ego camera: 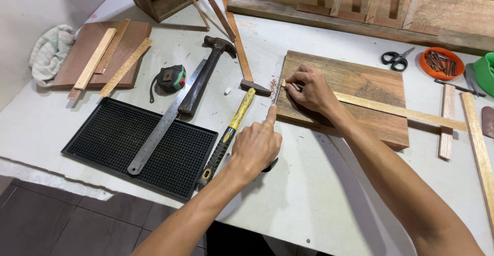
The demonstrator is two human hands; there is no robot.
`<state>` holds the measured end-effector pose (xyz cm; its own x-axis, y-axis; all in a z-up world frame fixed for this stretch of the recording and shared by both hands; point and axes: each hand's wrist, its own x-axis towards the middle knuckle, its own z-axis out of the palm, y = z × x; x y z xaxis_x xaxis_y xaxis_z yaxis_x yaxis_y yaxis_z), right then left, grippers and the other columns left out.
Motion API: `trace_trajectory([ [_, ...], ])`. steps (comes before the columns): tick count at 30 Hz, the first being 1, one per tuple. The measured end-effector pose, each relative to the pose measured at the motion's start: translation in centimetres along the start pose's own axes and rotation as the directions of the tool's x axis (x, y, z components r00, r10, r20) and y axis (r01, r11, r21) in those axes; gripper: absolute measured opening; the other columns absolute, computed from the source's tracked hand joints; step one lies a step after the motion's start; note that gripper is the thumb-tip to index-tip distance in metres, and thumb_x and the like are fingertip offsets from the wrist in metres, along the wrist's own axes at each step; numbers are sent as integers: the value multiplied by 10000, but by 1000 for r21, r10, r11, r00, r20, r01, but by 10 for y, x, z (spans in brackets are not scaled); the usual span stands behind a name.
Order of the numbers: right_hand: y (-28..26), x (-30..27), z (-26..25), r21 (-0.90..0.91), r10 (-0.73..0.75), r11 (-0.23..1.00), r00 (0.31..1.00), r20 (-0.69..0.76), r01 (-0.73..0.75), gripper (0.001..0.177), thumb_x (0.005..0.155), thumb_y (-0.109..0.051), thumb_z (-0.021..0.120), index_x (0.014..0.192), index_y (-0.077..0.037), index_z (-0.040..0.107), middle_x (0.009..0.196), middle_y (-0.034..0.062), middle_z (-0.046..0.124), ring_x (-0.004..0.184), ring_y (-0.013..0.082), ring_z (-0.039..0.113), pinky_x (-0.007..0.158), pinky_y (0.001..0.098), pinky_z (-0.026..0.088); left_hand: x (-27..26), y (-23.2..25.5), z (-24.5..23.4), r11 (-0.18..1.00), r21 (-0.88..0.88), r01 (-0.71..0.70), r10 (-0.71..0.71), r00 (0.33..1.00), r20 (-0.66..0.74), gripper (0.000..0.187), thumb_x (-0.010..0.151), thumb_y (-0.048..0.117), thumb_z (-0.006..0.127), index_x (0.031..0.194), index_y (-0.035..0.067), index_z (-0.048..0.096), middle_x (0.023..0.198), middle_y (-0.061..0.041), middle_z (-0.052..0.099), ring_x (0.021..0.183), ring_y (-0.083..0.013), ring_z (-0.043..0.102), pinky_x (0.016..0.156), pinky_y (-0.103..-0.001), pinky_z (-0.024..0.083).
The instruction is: Measure and prepare small wooden slats for a construction task.
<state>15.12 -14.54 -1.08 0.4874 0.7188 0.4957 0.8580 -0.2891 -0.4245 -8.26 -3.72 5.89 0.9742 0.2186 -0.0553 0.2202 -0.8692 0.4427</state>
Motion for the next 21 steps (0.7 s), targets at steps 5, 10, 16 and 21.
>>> trace_trajectory([
  [5,-5,1,-2,27,10,1000,1000,0,-10,139,860,-135,765,951,-36,802,900,118,689,840,242,634,692,403,567,32,-6,16,1000,-7,-3,3,996,-87,708,835,134,539,1517,3,401,733,-294,705,684,-417,729,652,-521,603],
  [10,-6,1,-1,-23,3,1000,1000,1,-3,125,863,-124,761,933,-25,791,898,115,683,862,243,630,720,407,572,43,-1,17,998,-40,47,-50,996,-77,708,851,114,516,1535,7,370,691,-255,703,617,-364,725,532,-484,615],
  [16,-2,1,1,-42,2,999,1000,17,-1,128,866,-139,750,933,-38,788,900,110,676,878,239,624,762,411,589,13,0,5,999,-23,43,-43,999,18,717,877,111,490,1558,-24,309,629,-206,688,519,-299,696,466,-427,591],
  [21,-9,-1,-2,-50,23,999,1000,14,-23,155,885,-153,743,955,-17,772,932,123,669,894,234,624,772,383,595,13,-21,19,995,44,-92,95,993,-73,739,852,145,544,1532,-68,351,651,-235,689,566,-330,682,601,-465,583],
])
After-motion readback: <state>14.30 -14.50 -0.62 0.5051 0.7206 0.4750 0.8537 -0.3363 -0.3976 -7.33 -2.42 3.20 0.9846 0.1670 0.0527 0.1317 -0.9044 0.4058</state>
